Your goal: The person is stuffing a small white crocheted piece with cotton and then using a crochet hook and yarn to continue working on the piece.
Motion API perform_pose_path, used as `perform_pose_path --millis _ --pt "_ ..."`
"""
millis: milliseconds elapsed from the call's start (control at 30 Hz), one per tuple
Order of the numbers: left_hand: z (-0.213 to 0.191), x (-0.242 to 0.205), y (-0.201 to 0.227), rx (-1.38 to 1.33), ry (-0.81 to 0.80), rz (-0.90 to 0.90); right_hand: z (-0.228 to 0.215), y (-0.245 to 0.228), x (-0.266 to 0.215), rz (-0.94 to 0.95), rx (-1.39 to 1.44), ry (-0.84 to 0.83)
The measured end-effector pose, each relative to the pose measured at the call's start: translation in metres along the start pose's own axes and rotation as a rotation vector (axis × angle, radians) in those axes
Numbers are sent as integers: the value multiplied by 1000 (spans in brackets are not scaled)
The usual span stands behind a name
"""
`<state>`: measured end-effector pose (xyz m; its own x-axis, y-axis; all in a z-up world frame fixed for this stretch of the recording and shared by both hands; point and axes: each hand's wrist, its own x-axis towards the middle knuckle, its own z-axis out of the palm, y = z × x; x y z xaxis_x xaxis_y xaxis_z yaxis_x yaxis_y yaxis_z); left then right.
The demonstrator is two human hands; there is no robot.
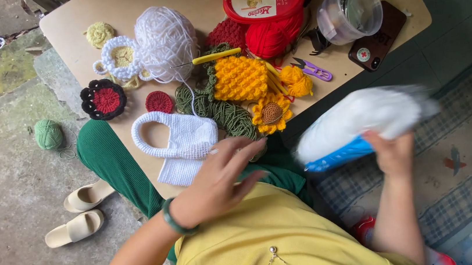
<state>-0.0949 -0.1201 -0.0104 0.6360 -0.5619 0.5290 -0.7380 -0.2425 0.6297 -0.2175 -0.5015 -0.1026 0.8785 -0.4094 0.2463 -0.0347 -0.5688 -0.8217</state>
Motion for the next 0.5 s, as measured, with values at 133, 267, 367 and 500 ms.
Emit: perform_pose_path --millis 133,267,367,500 --pt "28 58 14 -420 -388 -110 -15 -75 22 318 485 150" --pt "50 117 31 -773 -301 -303 4 -139 66 -220 433 0" --pt "56 138 -2 -945 112 -305 4 -154 76 148 1103 85" --pt "27 157 -52 -1416 242 -526 53 -162 82 -244 826 79"
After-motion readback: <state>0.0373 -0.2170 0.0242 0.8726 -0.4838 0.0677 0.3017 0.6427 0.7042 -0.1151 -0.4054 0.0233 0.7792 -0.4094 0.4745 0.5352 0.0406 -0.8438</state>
